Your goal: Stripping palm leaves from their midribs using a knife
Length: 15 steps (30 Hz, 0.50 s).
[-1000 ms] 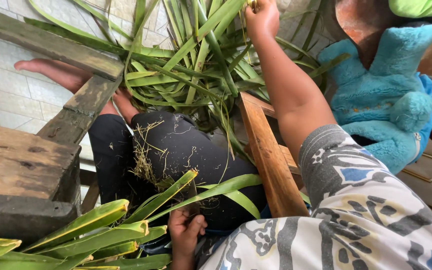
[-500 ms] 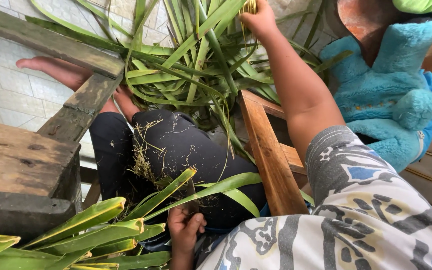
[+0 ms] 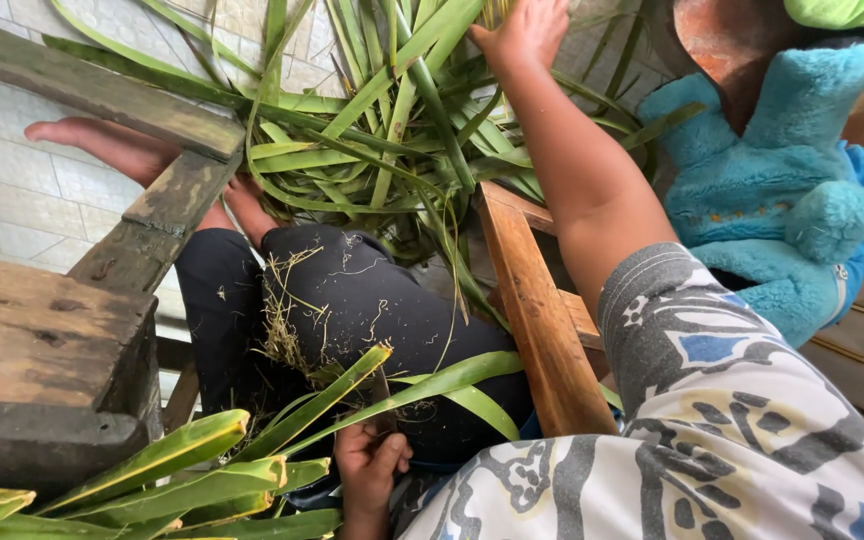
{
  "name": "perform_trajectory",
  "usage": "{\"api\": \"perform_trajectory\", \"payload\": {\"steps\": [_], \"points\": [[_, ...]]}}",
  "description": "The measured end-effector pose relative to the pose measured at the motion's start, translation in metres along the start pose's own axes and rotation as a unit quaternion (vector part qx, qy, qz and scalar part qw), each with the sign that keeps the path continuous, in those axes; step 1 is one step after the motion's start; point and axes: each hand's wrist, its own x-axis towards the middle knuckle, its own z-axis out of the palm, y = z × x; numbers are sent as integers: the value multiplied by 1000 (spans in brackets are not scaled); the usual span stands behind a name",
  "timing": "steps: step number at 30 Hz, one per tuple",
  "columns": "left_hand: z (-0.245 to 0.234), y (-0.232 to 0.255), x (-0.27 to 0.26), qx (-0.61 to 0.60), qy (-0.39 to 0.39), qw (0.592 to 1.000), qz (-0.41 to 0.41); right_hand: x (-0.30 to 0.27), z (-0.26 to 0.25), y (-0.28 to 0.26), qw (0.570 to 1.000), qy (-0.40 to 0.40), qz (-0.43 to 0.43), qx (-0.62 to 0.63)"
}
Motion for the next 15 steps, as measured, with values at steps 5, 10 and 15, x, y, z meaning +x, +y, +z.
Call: {"api": "perform_trajectory", "payload": {"steps": [5, 10, 15], "points": [[-2, -2, 0, 18, 8, 1000, -4, -6, 10, -9, 999, 26, 8, 47], [-1, 0, 0, 27, 9, 1000, -7, 10, 44, -11, 974, 198, -59, 92], [-4, -5, 0, 29, 8, 1000, 0, 42, 65, -4, 967, 206, -117, 91]]}}
